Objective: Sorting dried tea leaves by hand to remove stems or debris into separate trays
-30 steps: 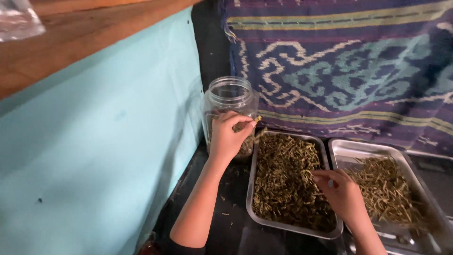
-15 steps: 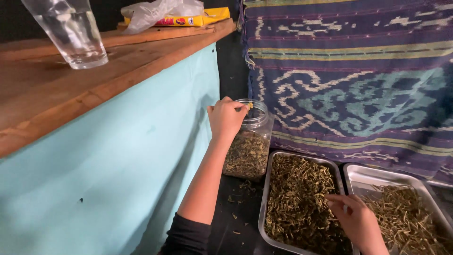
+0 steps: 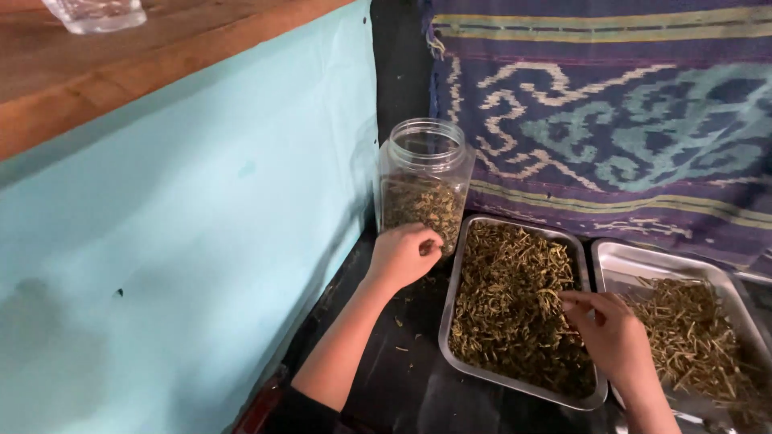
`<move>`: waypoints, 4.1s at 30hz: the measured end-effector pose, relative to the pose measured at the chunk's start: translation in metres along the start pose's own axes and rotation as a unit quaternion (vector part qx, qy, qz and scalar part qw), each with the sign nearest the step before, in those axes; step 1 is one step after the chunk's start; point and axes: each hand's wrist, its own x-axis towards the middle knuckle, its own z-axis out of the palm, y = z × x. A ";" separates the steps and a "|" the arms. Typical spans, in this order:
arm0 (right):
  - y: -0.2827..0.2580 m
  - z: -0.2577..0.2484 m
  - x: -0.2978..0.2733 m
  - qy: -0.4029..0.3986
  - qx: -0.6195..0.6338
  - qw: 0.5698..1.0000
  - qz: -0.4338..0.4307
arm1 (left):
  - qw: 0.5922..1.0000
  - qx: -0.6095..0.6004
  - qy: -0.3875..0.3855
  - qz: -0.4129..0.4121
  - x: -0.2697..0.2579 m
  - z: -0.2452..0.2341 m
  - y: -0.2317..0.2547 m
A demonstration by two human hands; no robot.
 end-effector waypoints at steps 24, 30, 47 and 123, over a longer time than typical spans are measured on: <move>-0.005 0.001 0.001 -0.014 0.011 1.000 0.014 | 0.972 0.035 -0.224 -0.068 0.000 -0.009 0.002; 0.001 0.004 0.005 -0.024 -0.019 0.999 0.023 | 0.993 -0.013 0.117 0.025 0.046 -0.057 0.023; -0.001 0.004 0.004 -0.021 0.006 0.999 0.029 | 0.981 0.065 0.182 -0.020 0.112 -0.050 0.023; 0.027 -0.065 0.010 0.031 -0.310 0.917 0.250 | 0.913 -0.142 -0.381 0.028 0.008 0.018 0.095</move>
